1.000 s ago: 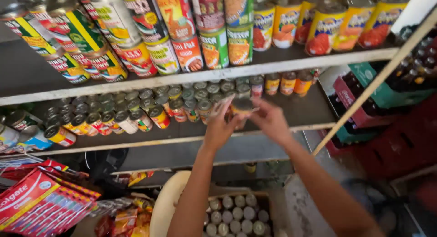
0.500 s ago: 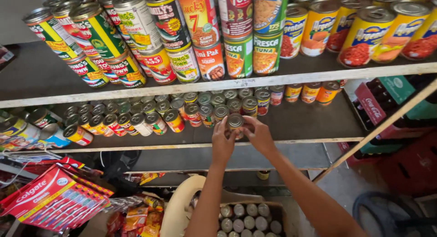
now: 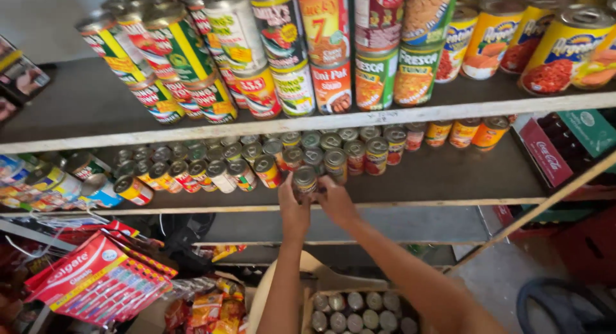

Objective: Organize canned goods by taking them from a crate and placing them on the store shelves.

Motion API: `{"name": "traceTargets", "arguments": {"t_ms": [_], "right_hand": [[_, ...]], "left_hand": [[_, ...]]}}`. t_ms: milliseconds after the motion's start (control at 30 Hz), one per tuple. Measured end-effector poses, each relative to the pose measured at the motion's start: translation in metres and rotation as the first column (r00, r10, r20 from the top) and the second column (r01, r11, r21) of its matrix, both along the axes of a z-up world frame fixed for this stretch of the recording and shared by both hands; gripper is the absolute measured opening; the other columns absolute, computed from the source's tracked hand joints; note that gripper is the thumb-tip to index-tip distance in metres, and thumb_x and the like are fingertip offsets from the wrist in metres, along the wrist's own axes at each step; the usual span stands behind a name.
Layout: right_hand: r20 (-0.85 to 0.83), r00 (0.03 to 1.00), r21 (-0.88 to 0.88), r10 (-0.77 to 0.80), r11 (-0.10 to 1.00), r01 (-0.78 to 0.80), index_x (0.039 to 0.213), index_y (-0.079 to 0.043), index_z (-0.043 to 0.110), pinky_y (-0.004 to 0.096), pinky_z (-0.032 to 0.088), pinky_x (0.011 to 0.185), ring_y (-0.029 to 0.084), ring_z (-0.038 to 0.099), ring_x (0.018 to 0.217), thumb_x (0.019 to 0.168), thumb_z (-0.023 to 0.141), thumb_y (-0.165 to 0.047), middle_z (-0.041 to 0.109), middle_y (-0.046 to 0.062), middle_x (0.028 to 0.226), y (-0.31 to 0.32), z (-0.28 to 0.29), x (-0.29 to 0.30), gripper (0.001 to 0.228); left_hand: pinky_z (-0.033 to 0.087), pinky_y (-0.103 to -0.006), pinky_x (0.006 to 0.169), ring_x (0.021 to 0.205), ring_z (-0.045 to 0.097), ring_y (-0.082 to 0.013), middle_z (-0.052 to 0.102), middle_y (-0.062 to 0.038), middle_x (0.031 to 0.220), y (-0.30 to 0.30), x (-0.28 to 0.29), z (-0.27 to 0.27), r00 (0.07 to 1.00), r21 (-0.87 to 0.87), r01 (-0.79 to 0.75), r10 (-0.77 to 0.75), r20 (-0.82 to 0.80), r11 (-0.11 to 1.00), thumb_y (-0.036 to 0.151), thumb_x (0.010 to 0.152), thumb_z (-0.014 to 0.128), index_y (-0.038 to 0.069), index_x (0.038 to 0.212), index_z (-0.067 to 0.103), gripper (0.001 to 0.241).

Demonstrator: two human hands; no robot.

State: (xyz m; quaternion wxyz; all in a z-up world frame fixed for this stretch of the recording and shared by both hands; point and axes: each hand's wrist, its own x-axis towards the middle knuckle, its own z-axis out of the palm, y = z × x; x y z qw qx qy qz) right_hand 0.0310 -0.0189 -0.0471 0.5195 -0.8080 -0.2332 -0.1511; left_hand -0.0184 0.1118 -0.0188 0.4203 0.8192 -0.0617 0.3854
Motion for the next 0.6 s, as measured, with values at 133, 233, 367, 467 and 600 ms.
{"name": "traceTargets", "arguments": {"t_ms": [133,233,367,467,600], "right_hand": [[-0.053,0.998,0.054,-0.036,0.998,0.039,0.113,0.001,0.064,0.042,0.057,0.077,0.032,0.074,0.093,0.089,0.072,-0.007,0.075,0.021,0.097,0.024,-0.009,0.011,0.027],[-0.129,0.992,0.183,-0.015,0.982,0.039,0.113,0.002,0.065,0.036,0.059,0.077,0.025,0.076,0.094,0.09,0.068,-0.003,0.076,0.017,0.099,0.034,-0.018,0.02,0.024],[-0.173,0.985,0.314,0.028,0.949,0.028,0.111,0.004,0.064,0.033,0.061,0.078,0.02,0.077,0.092,0.09,0.071,-0.003,0.077,0.012,0.098,0.033,-0.017,0.018,0.023],[-0.196,0.98,0.325,-0.037,0.94,0.1,0.11,0.003,0.065,0.033,0.061,0.077,0.019,0.077,0.09,0.089,0.074,-0.005,0.077,0.012,0.096,0.024,-0.01,0.006,0.024],[-0.209,0.965,0.244,-0.161,0.947,0.211,0.11,0.0,0.067,0.034,0.062,0.075,0.019,0.078,0.089,0.089,0.076,-0.009,0.076,0.012,0.095,0.015,-0.005,0.0,0.025]], "left_hand": [[0.051,-0.043,0.095,0.114,0.06,-0.0363,0.056,-0.021,0.126,0.032,0.018,-0.032,0.996,-0.122,-0.029,0.018,-0.088,0.992,-0.002,0.081,0.076,0.0,0.142,0.046,0.068],[0.056,-0.0397,0.096,0.112,0.068,-0.0312,0.063,-0.019,0.126,0.044,0.025,-0.034,0.995,-0.174,-0.004,-0.015,-0.104,0.985,-0.003,0.087,0.071,0.002,0.136,0.054,0.053],[0.057,-0.0385,0.092,0.114,0.069,-0.0282,0.066,-0.018,0.128,0.036,0.02,-0.009,0.985,-0.23,0.107,-0.134,-0.105,0.967,0.003,0.09,0.072,0.002,0.14,0.052,0.053],[0.055,-0.0404,0.094,0.114,0.066,-0.0307,0.065,-0.019,0.128,0.029,0.026,-0.015,0.985,-0.174,0.121,-0.14,-0.098,0.977,0.007,0.09,0.074,0.0,0.137,0.054,0.052],[0.053,-0.041,0.097,0.114,0.065,-0.0332,0.063,-0.018,0.126,0.021,0.03,-0.024,0.974,-0.169,0.203,-0.217,-0.067,0.964,0.012,0.091,0.075,-0.001,0.137,0.052,0.054]]}}
